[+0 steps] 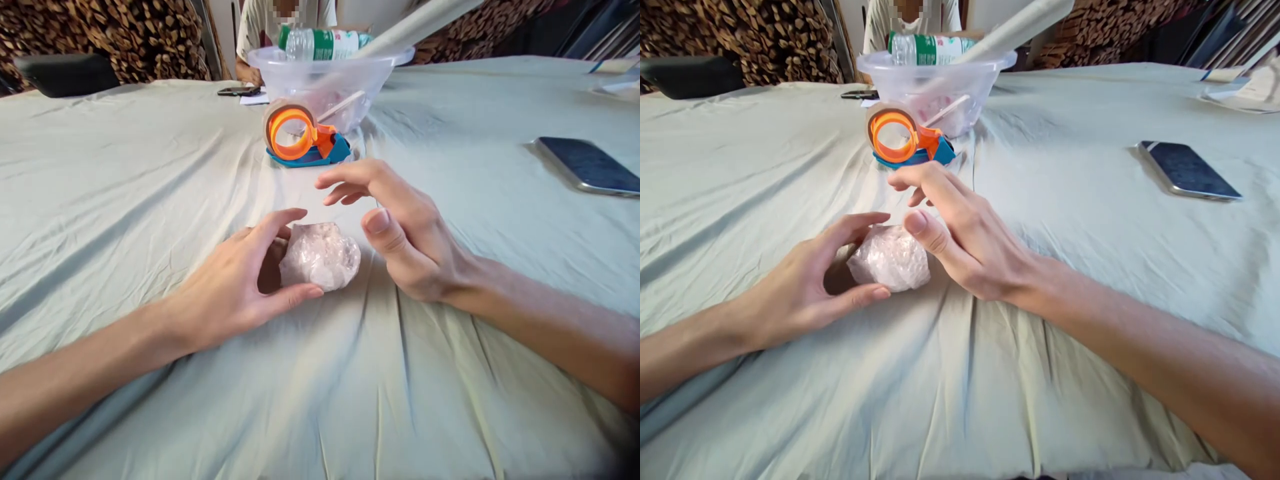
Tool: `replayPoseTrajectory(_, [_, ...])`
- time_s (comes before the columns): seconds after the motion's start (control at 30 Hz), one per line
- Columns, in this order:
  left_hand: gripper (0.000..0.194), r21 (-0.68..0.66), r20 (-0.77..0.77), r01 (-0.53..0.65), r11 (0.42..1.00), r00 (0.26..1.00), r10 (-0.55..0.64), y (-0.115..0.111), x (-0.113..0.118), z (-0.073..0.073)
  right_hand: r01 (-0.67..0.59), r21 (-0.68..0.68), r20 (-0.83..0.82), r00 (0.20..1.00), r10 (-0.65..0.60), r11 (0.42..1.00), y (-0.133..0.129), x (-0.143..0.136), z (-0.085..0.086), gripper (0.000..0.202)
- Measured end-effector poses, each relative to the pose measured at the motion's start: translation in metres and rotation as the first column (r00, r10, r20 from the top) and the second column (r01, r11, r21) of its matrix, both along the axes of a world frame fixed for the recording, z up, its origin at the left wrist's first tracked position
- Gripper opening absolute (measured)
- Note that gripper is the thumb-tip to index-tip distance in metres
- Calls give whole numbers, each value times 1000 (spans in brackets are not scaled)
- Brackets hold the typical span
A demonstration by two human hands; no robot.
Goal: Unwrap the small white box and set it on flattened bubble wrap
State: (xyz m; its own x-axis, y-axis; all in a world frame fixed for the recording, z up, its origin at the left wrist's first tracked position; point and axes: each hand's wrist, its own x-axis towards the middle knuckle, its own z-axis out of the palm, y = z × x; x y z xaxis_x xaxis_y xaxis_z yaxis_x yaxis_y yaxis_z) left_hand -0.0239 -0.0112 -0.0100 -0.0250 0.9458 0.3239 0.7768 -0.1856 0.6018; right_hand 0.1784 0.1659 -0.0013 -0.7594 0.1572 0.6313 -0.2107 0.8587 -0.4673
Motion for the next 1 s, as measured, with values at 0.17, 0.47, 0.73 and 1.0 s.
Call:
replayPoseTrajectory(0.17, [71,135,25,-53,989,998,50,-1,3,2,-23,-6,-10,1000,23,1000,-1,-2,1,50])
replayPoseTrajectory(0.47, [57,241,-255,51,969,967,12,0,-10,2,42,170,-45,998,-35,985,4,-7,-3,23])
replayPoseTrajectory(0.73, [76,263,-396,43,964,916,67,-1,-11,-2,5,17,-91,996,-4,1000,-1,-10,-3,6])
replayPoseTrajectory(1.0, [74,291,-410,72,954,910,57,0,-10,-3,-67,-69,-22,998,66,995,3,-11,-5,15])
